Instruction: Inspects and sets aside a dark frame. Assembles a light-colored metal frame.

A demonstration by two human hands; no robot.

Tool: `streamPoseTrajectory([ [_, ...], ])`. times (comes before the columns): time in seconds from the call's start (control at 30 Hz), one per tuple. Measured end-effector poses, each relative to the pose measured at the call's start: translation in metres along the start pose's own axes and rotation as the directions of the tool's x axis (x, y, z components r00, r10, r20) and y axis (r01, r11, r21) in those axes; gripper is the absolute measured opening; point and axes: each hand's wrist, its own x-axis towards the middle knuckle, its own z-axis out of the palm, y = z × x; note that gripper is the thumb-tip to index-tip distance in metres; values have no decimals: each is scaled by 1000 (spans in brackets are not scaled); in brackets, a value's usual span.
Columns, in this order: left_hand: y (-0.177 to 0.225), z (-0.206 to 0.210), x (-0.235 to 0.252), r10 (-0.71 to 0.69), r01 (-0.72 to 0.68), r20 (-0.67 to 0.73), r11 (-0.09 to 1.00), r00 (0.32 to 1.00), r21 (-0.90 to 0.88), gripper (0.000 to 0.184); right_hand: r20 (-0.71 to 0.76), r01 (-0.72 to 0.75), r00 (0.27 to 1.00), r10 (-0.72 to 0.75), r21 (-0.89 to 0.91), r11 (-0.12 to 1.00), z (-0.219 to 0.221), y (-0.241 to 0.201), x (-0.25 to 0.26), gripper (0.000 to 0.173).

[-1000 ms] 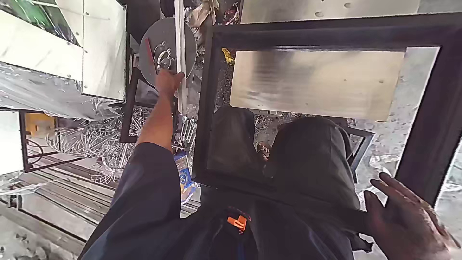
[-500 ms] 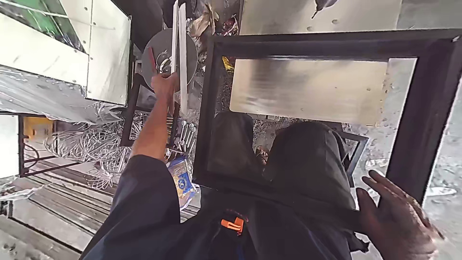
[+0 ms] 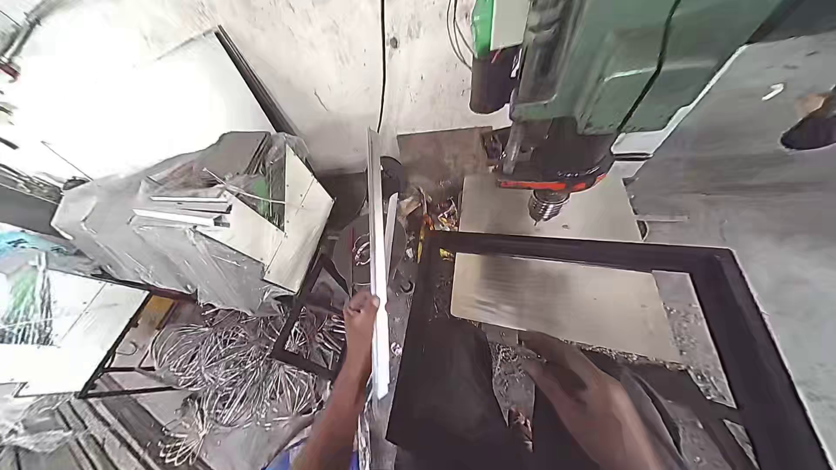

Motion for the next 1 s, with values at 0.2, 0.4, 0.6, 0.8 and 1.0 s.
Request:
streamPoseTrajectory([
  [0.2, -3, 55, -59, 240, -216, 113, 957, 964, -194, 29, 235, -10, 970, -66, 307, 952, 48, -86, 85, 78],
  [0.4, -6, 96, -82, 345, -326, 85, 928, 935, -183, 12, 244, 21, 966, -89, 266, 964, 50, -106, 85, 54],
  [0.6, -29, 95, -90, 253, -245, 200, 967, 947, -65, 33, 353, 10, 930, -101, 252, 968, 5, -78, 69, 50],
  [0.8, -18, 100, -76, 127, -104, 420, 992, 898, -76, 79, 568, -61, 823, -2, 93, 994, -30, -51, 21, 49],
  [1.0, -25, 120, -99, 36, 42, 407, 983, 913, -179, 28, 630, -197, 771, 97, 91, 976, -30, -25, -9, 45],
])
